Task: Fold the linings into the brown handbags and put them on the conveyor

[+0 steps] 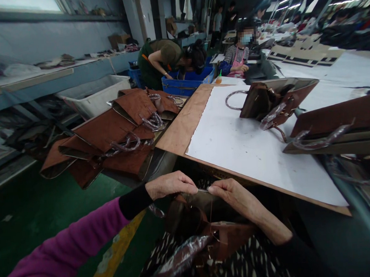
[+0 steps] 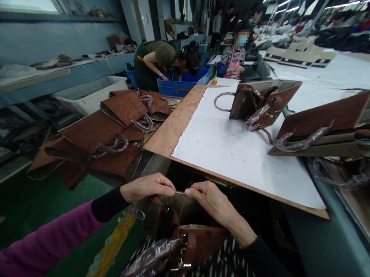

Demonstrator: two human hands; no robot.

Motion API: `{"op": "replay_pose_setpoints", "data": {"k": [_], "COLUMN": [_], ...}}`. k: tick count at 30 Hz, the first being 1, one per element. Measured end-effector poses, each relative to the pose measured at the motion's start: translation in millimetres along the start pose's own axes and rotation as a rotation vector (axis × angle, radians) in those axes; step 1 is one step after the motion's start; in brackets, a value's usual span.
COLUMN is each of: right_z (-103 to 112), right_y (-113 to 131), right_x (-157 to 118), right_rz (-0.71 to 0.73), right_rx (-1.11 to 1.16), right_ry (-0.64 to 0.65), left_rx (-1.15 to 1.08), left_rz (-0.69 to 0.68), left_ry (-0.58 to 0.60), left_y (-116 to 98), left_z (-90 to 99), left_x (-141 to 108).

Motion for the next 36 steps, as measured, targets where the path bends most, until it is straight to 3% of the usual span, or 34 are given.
{"op": "replay_pose_setpoints", "data": {"k": [3,8,18,24,29,36], "right_z": [-1,-2,1,-7,-3,-4], "right_y": [5,10,11,22,25,27], "right_x": [-1,0,2,3,2,2], "right_rz": [0.015,0.018,-0.034,0.092,0.107,0.1], "right_rx": [-0.004,-0.057,-0.12,0.016,-0.002,-0.08], "right_ry": [0.006,0.003,-0.04,0.05,-0.003,-0.023], "left_rx": [0.046,0.153,0.224,0.374,0.446,0.355], "left_rz": [-0.025,-0.068,-0.081,-0.185,-0.269,-0.159], "left_ry": [-0.069,-0.088,-0.115,-0.18,-0.205,-0.116], "left_y": [-3,-10,-12,-27,-34,-18], "left_z": [5.0,8.7,12.3,11.1,9.2,10.2], "left_x": [-10,-23,-17,-21,-20,-11]}}
Point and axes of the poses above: each hand's wrist, its own x-axis towards the middle knuckle, its own z-axis out of the back of the hand, y = z × x, the point moved 10 cm from there along x, towards the middle knuckle, and after that the axes turned 2 degrees about -y, right-handed, at the moved point
